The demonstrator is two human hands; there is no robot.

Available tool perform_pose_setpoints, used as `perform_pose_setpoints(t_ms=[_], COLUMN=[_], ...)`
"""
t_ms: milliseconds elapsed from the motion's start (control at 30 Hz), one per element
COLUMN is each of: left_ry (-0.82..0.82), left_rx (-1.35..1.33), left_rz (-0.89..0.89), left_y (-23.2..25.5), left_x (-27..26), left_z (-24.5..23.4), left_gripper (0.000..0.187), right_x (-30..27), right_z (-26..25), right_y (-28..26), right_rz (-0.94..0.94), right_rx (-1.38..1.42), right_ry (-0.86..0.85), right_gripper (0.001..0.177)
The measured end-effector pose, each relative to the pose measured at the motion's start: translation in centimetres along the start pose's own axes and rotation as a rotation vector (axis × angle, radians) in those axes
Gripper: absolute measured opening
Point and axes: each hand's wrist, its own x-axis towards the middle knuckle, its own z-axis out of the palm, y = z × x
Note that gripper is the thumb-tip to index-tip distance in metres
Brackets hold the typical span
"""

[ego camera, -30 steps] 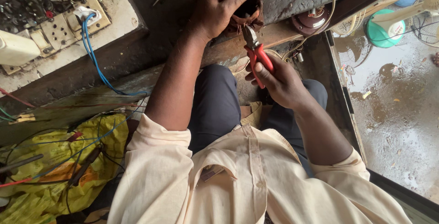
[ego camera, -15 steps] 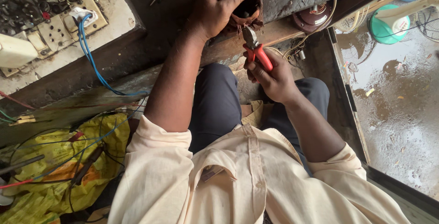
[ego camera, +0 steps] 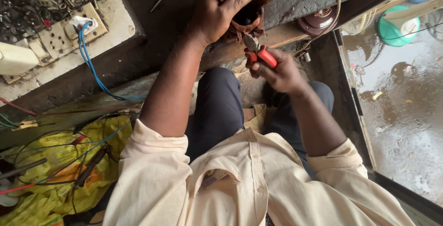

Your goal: The person holds a copper-wound coil and uses red-handled pliers to repeatedly pull and strip copper strands from the coil. The person rotates the coil and continues stripping strands throughout the clip.

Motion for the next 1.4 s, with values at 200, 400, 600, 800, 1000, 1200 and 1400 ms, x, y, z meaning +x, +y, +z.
perform_pose_setpoints(t_ms=[200, 400, 600, 800, 1000, 1200, 1400], left_ry=[0.005, 0.042, 0.057, 0.075, 0.083, 0.082, 0.02], left_rx=[-0.015, 0.006, 0.023, 0.006, 0.052, 0.064, -0.004], left_rz=[0.09, 0.109, 0.105, 0.088, 0.08, 0.118, 0.045], left_y=[-0.1, 0.1, 0.2, 0.1, -0.5, -0.4, 0.5], left_x=[-0.5, -0.7, -0.6, -0.9, -1.1, -0.7, -0.3], left_z=[0.0, 0.4, 0.6, 0.6, 0.5, 0.8, 0.9], left_gripper=[0.02, 0.019, 0.022, 0.024, 0.026, 0.024, 0.021], right_x=[-0.9, -2.1, -2.1, -1.9, -2.1, -1.9, -1.9], right_z=[-0.1, 2.7, 2.9, 3.6, 2.5, 1.7, 1.2], right_y=[-1.3, -2.6, -4.1, -4.9, -4.7, -2.4, -1.2], right_rz=[0.143, 0.267, 0.227, 0.312, 0.189, 0.163, 0.145], right_rx=[0.055, 0.008, -0.142, -0.071, -0.303, -0.197, -0.228], right_ry=[-0.004, 0.118, 0.152, 0.17, 0.168, 0.158, 0.135], right_gripper=[0.031, 0.041, 0.046, 0.039, 0.03, 0.037, 0.038])
